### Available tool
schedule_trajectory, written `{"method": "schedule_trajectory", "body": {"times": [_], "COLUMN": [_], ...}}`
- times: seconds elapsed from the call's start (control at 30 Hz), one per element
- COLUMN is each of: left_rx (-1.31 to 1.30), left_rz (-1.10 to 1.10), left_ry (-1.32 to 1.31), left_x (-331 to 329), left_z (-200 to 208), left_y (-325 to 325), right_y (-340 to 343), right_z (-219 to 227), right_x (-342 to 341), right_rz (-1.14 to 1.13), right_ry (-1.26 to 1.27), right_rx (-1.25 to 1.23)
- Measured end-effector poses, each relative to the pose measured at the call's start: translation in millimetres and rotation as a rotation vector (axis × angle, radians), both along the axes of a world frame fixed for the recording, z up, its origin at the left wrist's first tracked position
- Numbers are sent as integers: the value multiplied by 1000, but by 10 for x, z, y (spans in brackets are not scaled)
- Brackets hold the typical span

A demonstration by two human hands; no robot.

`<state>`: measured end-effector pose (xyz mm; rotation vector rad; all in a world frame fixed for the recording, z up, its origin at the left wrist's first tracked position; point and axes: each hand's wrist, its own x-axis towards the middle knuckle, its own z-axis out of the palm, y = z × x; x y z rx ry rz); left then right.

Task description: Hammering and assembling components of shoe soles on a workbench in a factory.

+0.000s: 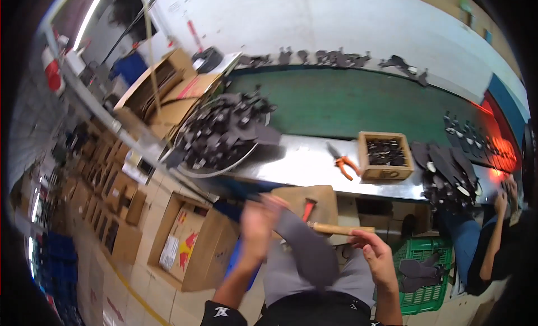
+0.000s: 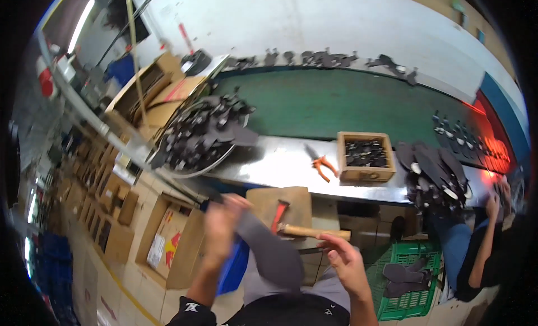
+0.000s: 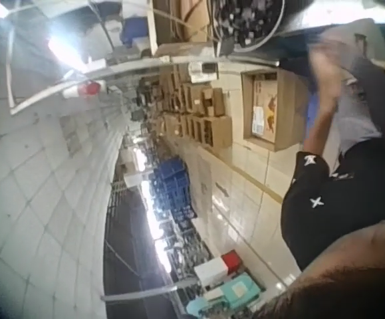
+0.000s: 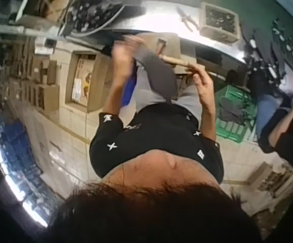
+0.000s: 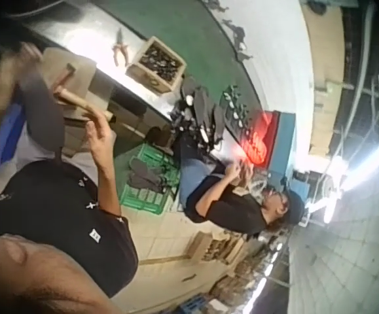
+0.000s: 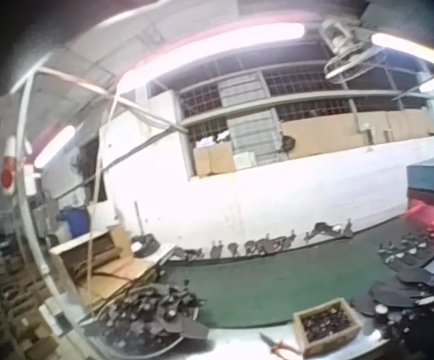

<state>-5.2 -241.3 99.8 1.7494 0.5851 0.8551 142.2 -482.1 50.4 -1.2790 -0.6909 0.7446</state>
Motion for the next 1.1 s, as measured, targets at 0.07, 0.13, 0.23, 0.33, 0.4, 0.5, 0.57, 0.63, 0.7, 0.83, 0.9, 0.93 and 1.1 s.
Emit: {"method": "schedule_trajectory", "body": {"times": [0.07,0.13,0.23,0.33,0.4,0.5,0.57,0.63,0.7,0.83,0.9,0.93,1.1], "left_rx": [166,230,859,711,799,789,741,1084,1301,1081,1052,831,423], "left_rz": [526,802,993,691,516,592,610,1130,924,156,-50,-235,-145], "left_ry": [-28,-22,104,682,639,636,713,763,461,232,223,152,-108], "left_x": [79,-74,-474,-108,-438,97,278,438,585,781,923,944,227], "left_z": [127,205,430,146,210,-161,-244,-240,63,749,492,405,33], "left_y": [774,2080,3568,4194,4614,4397,4126,3580,2841,637,-30,-330,-671], "right_y": [-291,-482,-692,-1216,-1467,-1962,-2275,-2083,-1635,-344,45,124,323], "right_z": [29,75,49,204,309,131,-117,-41,358,1468,1603,1606,963], "right_x": [281,547,1108,1744,2333,3417,3937,4148,3941,2253,1385,1008,319], "right_rz": [-146,-325,-621,-1117,-1387,-1577,-1284,-966,-1024,-516,-231,-27,148], "right_ry": [-8,5,-297,-692,-900,-1442,-1277,-1107,-981,-265,-161,-103,-286], "right_rx": [25,23,-40,-317,-359,-593,-844,-1015,-592,87,98,114,305]}}
